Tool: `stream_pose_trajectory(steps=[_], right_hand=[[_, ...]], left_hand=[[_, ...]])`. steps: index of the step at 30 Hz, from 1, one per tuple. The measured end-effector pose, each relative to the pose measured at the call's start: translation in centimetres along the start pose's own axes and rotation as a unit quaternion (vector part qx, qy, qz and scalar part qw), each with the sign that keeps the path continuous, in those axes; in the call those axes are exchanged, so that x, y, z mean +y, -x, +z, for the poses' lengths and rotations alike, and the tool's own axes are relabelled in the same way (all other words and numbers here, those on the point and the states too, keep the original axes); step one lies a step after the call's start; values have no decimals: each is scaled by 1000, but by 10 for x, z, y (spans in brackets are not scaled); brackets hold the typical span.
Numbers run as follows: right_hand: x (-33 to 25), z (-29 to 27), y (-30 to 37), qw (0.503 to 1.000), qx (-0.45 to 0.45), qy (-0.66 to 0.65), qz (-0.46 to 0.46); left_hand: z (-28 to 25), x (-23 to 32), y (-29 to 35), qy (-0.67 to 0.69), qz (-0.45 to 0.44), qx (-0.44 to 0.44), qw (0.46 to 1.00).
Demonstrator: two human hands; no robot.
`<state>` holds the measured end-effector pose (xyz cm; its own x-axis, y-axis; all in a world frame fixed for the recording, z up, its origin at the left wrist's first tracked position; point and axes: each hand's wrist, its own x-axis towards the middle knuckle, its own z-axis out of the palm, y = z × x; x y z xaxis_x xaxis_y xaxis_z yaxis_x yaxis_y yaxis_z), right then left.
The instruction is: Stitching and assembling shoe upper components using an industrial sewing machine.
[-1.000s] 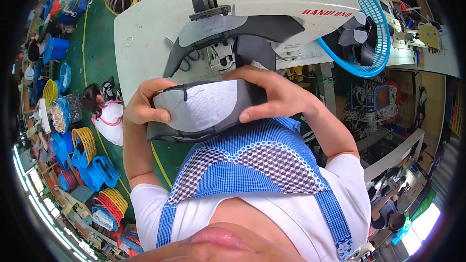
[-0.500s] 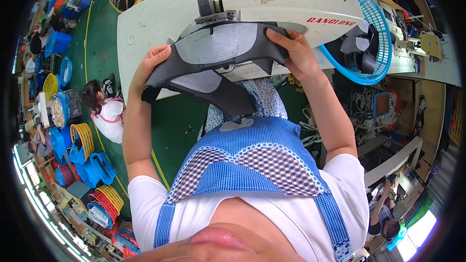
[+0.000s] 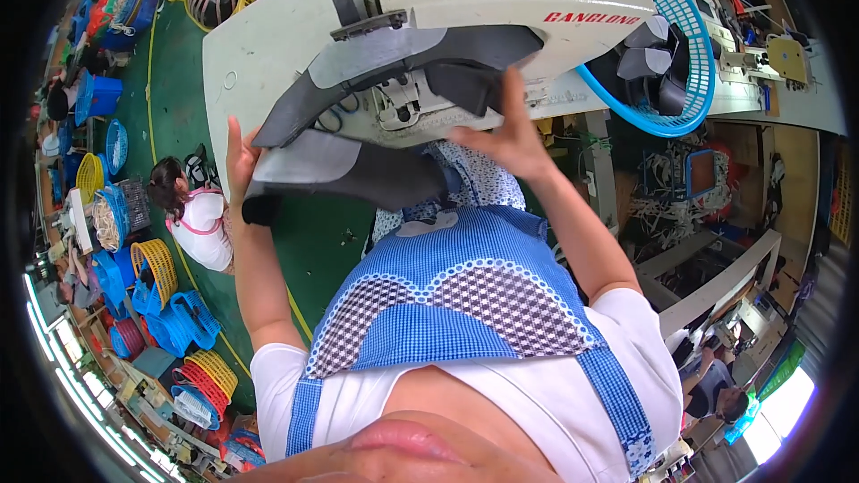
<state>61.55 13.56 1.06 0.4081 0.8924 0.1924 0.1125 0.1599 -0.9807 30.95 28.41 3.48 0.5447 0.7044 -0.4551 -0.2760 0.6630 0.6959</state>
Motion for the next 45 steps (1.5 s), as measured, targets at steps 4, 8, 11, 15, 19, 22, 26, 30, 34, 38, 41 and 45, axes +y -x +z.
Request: stream_pose_trajectory(steps=[4,8,11,15,19,22,26,30,34,38,41,45], right_hand=[[72,19,-40,986,58,-131,90],[144,-2,-114,965,32,231,118],[150,-12,-136,938,-48,324,115],[102,-6,-101,901,-201,384,0],[33,-10,-16,961,-13,276,-17],[-21,-35,27,976,-35,26,213],[-75,-42,22,916,-138,-263,269],[-92,-40,-21,956,-106,-139,234],[-61,-25,-38,945,-33,-155,286],[-35,-26,-37,921,12,-262,290],[-27,-30,-42,896,10,-312,315],[-16,-21,-56,877,48,-326,351]], left_hand=[[-36,-5,4,2,-55,-109,992],[-37,-15,17,-148,-26,-85,985],[-18,-19,33,-201,1,-60,978],[14,-10,53,-261,14,-162,952],[43,7,61,-234,111,-261,930],[66,18,53,-235,146,-312,909],[96,28,34,-396,153,-310,851],[106,50,12,-370,147,-180,900],[93,41,-22,-419,71,-80,901],[71,22,-34,-298,68,-129,943],[68,18,-36,-287,83,-130,946],[74,22,-44,-254,62,-94,961]])
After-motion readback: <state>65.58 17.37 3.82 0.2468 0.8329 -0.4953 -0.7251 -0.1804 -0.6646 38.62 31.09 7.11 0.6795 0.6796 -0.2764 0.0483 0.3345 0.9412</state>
